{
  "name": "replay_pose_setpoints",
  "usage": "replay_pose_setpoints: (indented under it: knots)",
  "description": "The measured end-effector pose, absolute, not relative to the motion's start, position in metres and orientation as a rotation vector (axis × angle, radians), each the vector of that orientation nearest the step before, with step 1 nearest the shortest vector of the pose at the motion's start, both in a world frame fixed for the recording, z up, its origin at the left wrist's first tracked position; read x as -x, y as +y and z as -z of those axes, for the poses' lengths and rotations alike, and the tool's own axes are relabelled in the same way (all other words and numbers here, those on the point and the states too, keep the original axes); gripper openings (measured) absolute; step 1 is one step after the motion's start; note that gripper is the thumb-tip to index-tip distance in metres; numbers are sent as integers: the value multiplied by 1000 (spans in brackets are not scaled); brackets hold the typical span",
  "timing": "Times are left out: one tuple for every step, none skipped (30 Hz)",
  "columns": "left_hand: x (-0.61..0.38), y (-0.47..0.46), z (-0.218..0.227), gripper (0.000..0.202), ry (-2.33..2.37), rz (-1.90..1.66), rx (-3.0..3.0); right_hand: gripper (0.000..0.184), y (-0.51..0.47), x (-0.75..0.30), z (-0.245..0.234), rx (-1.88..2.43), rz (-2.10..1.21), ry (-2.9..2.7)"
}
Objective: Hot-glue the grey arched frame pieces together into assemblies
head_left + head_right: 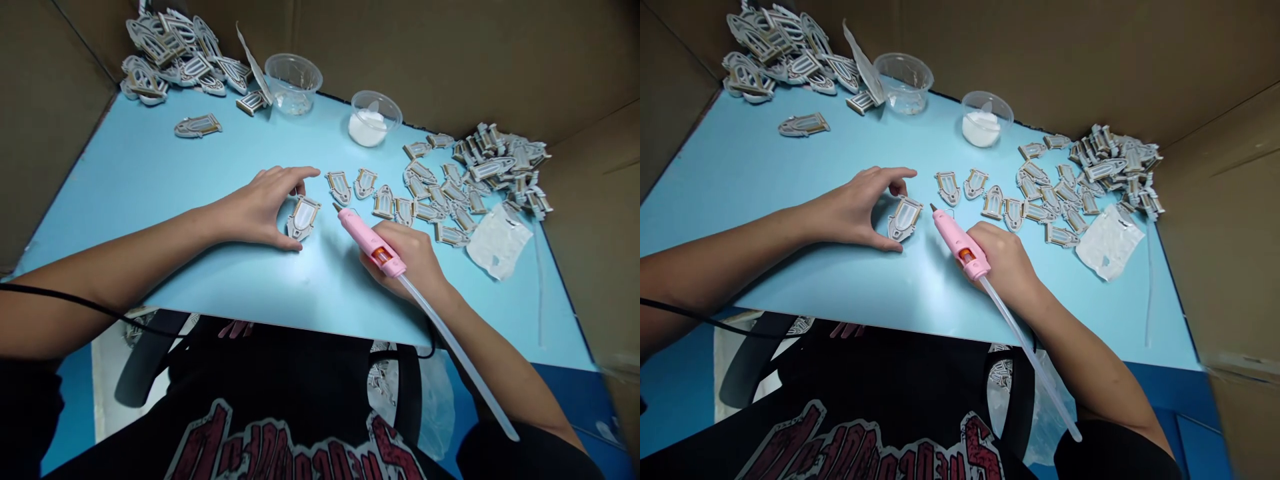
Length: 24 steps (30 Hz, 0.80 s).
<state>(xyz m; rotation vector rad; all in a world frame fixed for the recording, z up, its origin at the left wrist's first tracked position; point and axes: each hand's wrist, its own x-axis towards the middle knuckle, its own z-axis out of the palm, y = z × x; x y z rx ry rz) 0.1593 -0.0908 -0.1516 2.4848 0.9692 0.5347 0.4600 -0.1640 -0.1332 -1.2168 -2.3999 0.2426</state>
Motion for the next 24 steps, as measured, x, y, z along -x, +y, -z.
replay_pose_setpoints:
  knots:
    - [-159,-91,151,115,970,-585,-2500,18,-165,-460,133,1176,-250,-2416]
    - [-159,-92,151,115,965,-629,-2516,18,-165,-460,134,1136,-259,-2423]
    - [-159,-93,150,115,953,-663,-2535,18,-166,-460,134,1100,-265,-2423]
    - [-160,-94,148,115,936,-689,-2556,18,-166,-460,135,1065,-268,-2418]
    - [-161,-96,147,114,917,-705,-2580,18,-166,-459,135,1030,-271,-2416]
    - [-162,-98,146,112,897,-712,-2604,19,-166,-459,136,998,-273,-2417]
    - [-163,-101,146,111,879,-715,-2628,19,-166,-458,136,973,-276,-2423]
    - [-164,-103,145,110,861,-718,-2651,19,-166,-458,137,956,-283,-2432]
    - [-165,-105,145,109,843,-722,-2673,18,-166,-457,137,948,-293,-2441]
    - [-166,-106,145,109,823,-733,-2694,18,-166,-456,138,948,-301,-2444]
    - [-166,-108,145,109,802,-749,-2715,18,-167,-456,138,955,-306,-2443]
    - [-166,-108,146,109,783,-767,-2734,18,-167,-455,138,965,-307,-2438]
    - [-166,-109,147,108,766,-783,-2750,18,-167,-455,139,973,-305,-2432]
    - [-166,-109,147,107,750,-795,-2765,19,-168,-454,139,977,-302,-2425]
    - [-165,-109,148,105,731,-801,-2779,19,-168,-454,140,976,-298,-2420]
    - [-165,-109,149,103,711,-803,-2790,19,-168,-454,140,973,-296,-2418]
    - [-165,-109,149,101,691,-805,-2799,19,-168,-454,140,971,-292,-2418]
    - [-166,-108,149,98,674,-811,-2806,20,-168,-454,140,970,-285,-2422]
    - [-166,-108,149,95,664,-820,-2813,21,-168,-455,140,972,-275,-2427]
    - [-166,-108,148,93,663,-835,-2818,22,-168,-455,139,975,-265,-2431]
    - [-167,-108,148,92,663,-852,-2828,23,-168,-455,139,979,-256,-2435]
    - [-167,-108,147,91,659,-878,-2840,24,-168,-456,138,981,-250,-2436]
    - [-167,-108,147,91,652,-904,-2852,24,-168,-456,137,981,-248,-2436]
    - [-168,-108,146,90,643,-924,-2861,25,-169,-456,136,981,-251,-2435]
